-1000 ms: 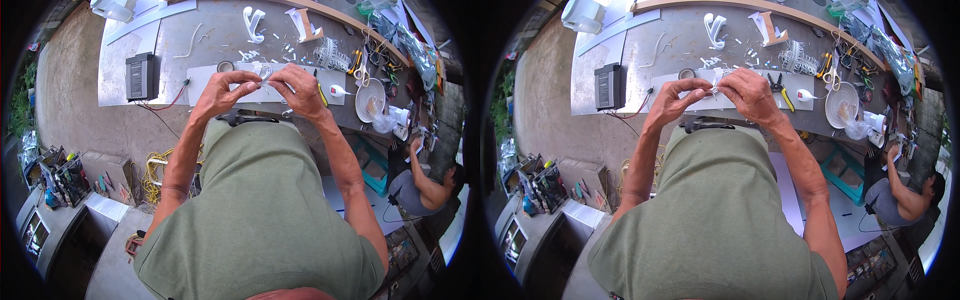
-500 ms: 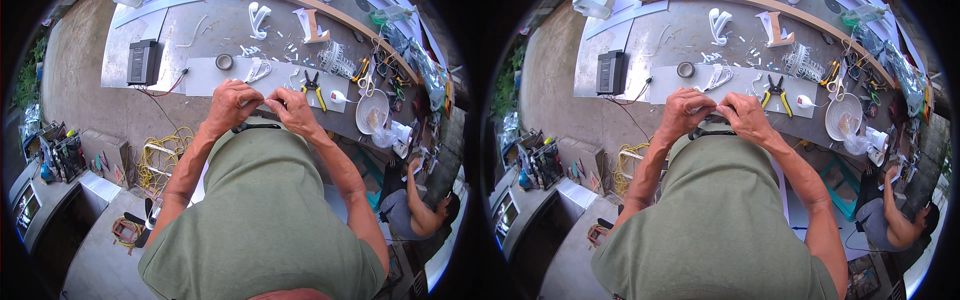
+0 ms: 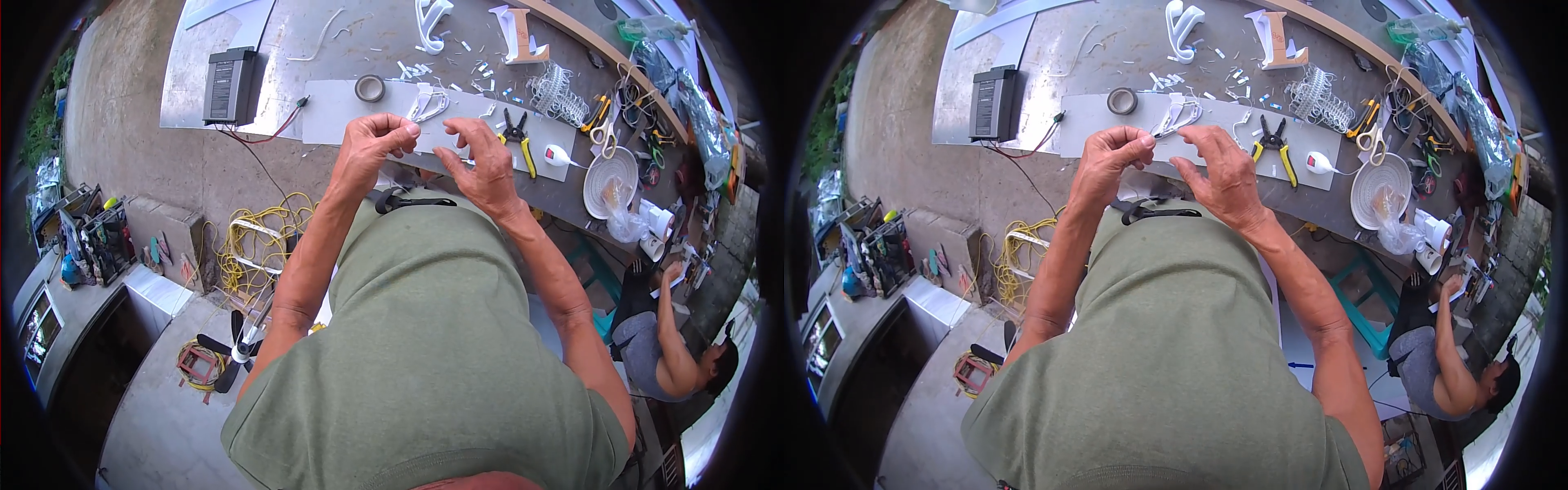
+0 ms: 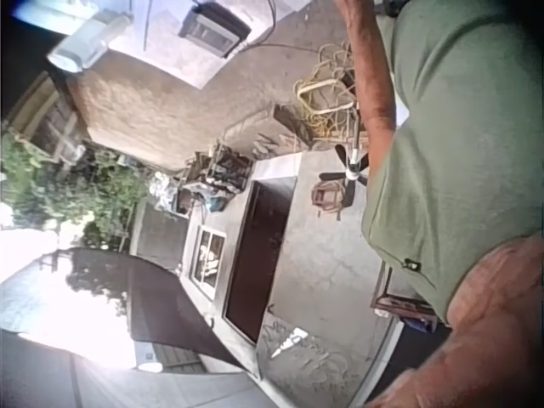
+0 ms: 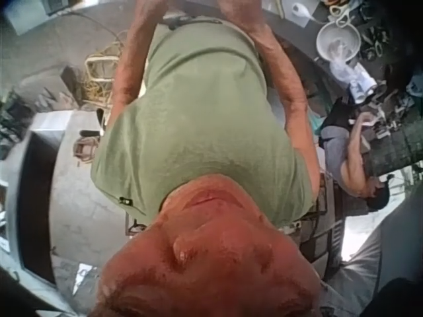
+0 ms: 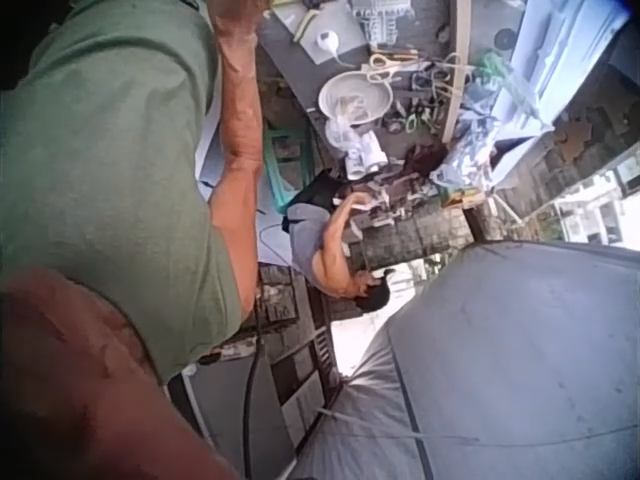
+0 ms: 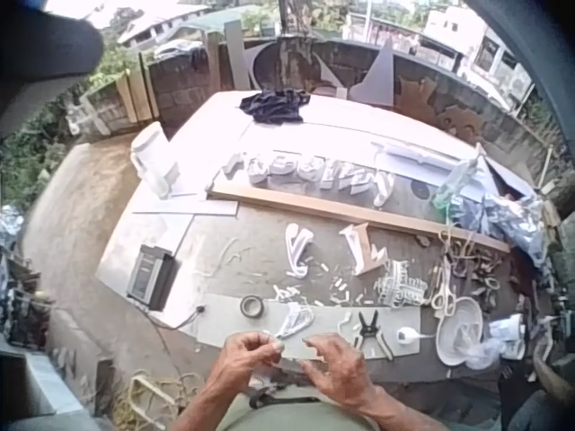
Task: Preparing and wiring LED components for a sign on a workbench.
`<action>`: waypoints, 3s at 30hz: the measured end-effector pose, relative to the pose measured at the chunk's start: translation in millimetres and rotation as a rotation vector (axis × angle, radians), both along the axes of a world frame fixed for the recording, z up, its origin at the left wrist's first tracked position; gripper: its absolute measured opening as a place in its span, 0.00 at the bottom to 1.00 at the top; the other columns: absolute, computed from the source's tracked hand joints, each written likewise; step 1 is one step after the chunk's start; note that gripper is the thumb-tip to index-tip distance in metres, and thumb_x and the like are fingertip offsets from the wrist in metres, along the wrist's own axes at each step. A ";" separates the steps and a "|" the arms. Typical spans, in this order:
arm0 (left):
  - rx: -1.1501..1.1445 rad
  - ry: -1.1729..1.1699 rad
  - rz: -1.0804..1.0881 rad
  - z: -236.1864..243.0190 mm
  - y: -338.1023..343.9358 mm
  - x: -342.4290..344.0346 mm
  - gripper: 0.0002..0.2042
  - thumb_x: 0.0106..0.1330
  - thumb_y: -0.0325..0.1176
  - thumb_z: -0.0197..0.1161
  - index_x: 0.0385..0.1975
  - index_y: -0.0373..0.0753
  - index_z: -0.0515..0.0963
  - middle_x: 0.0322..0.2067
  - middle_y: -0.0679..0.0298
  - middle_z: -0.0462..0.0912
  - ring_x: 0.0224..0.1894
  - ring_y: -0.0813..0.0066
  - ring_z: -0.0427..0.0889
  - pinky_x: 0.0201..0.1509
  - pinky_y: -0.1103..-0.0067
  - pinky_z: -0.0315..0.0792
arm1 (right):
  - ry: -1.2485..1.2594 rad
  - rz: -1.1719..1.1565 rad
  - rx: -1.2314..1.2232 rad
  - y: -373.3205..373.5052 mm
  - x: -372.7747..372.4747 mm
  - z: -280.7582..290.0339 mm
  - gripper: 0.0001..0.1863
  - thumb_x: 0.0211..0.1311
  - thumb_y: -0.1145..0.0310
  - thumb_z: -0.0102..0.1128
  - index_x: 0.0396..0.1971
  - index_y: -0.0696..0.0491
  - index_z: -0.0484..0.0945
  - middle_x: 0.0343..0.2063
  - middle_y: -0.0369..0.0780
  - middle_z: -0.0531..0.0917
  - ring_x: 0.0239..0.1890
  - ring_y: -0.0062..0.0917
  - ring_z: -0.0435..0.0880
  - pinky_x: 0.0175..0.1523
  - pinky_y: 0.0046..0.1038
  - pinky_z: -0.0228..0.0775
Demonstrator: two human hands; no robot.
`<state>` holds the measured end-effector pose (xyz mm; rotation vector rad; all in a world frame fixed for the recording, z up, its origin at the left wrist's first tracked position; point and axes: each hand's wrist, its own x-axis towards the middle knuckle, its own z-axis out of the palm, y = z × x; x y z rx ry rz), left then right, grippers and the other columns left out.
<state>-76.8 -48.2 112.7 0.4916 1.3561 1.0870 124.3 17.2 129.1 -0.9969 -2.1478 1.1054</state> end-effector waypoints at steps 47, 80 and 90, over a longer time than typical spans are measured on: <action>0.124 0.101 0.011 -66.4 44.0 -160.1 0.11 0.61 0.34 0.73 0.37 0.34 0.85 0.28 0.63 0.85 0.29 0.81 0.78 0.31 0.83 0.71 | -0.204 -0.500 -0.424 32.1 0.9 -117.7 0.11 0.65 0.71 0.57 0.44 0.56 0.83 0.33 0.37 0.87 0.25 0.17 0.82 0.33 0.22 0.75; 0.176 0.630 -0.775 -92.1 98.1 -50.2 0.20 0.54 0.42 0.73 0.42 0.33 0.84 0.24 0.56 0.83 0.27 0.65 0.83 0.35 0.72 0.75 | -0.392 -0.203 -0.275 64.7 -4.4 -124.6 0.13 0.53 0.71 0.68 0.40 0.52 0.84 0.31 0.39 0.80 0.33 0.31 0.81 0.42 0.33 0.73; 0.398 1.047 -0.795 -119.0 108.1 -20.8 0.17 0.51 0.44 0.73 0.34 0.38 0.84 0.27 0.55 0.84 0.33 0.55 0.85 0.38 0.65 0.76 | -0.265 -0.213 -0.197 52.4 -9.5 -132.1 0.10 0.56 0.66 0.69 0.36 0.51 0.84 0.30 0.39 0.77 0.33 0.29 0.79 0.40 0.31 0.73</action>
